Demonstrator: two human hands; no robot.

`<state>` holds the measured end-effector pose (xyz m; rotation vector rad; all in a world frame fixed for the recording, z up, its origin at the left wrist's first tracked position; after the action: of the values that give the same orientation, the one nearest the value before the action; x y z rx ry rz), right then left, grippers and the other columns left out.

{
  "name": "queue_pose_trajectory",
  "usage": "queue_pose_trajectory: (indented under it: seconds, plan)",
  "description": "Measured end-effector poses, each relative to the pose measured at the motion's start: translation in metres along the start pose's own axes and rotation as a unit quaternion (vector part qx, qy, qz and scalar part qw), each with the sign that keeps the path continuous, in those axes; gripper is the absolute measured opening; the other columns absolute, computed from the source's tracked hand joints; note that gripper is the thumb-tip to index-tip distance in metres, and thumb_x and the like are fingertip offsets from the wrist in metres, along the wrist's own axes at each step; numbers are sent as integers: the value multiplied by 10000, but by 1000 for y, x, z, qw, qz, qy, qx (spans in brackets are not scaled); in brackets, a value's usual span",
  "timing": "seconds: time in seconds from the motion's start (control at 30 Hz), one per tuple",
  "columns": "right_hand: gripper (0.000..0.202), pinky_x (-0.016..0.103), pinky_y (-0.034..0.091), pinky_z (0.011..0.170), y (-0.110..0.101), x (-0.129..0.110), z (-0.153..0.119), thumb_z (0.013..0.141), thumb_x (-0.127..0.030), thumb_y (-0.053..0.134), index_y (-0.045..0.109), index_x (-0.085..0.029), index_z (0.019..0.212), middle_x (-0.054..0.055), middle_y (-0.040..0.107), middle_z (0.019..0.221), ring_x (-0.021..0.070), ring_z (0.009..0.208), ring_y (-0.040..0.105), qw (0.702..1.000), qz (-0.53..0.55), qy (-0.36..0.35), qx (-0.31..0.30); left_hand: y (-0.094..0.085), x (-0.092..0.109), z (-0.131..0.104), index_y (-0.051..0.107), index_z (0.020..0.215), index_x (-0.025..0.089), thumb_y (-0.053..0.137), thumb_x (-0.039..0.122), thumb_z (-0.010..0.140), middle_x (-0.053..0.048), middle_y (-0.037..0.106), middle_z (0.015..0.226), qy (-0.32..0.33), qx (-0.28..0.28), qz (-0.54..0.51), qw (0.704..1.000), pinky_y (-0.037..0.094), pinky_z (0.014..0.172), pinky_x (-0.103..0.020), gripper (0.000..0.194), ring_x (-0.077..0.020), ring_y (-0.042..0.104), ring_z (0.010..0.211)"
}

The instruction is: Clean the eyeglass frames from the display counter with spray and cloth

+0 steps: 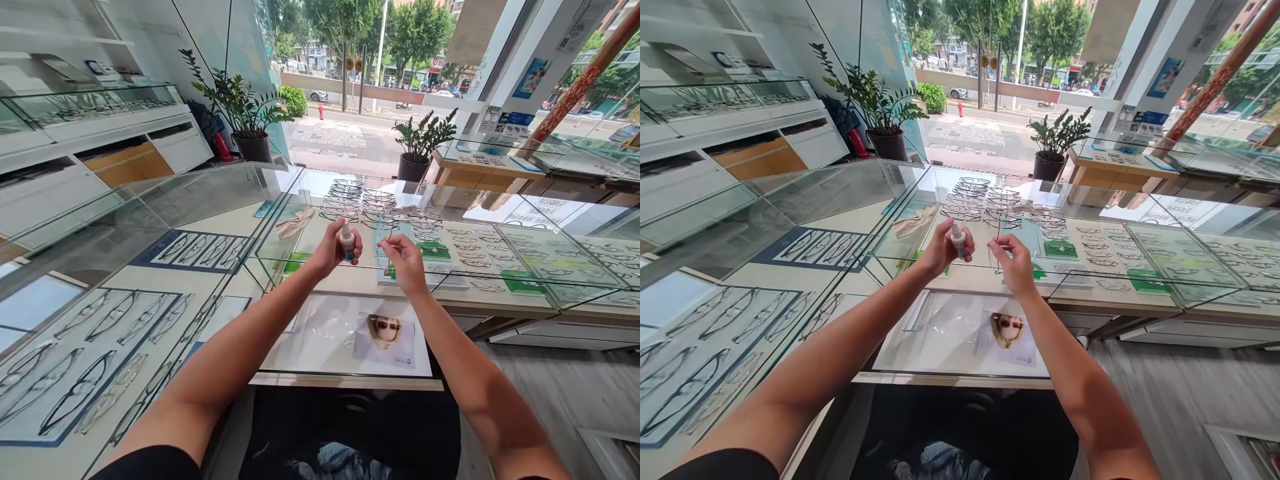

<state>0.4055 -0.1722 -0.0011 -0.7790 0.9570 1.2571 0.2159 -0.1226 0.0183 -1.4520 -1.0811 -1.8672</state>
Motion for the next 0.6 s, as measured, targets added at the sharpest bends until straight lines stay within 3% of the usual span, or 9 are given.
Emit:
queue_pose_trajectory:
  seconds: [0.17,0.33,0.6]
  plan:
    - [335,402,515,955,9,5,-1,805,-566,915,732,-286,832,17,795,928,245,1006,727,993,73,84,-40,-5,-10,10,602,717,197,625,827,868,-31,560,713,67,90,155,982,456,628,-287,648,-152,517,668]
    - [332,395,519,966,15,2,-6,780,-558,928,746,-284,828,4,759,901,238,1004,727,987,92,112,-70,-4,-14,10,551,718,209,574,793,930,-26,536,723,87,77,227,967,423,620,-294,621,-160,493,678]
    - [311,382,515,941,14,-6,-5,793,-541,917,742,-287,831,15,787,939,232,1016,707,983,113,125,-78,-1,-10,8,571,779,213,541,790,958,-25,562,778,84,50,231,968,458,693,-311,604,-170,518,723]
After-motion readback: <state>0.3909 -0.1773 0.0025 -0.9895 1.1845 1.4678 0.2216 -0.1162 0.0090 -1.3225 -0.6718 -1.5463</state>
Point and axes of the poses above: each hand's wrist, its own z-axis towards the middle knuckle, its own y-axis out of the palm, x = y × z, the point moved 3 cm from there along z, towards the middle knuckle
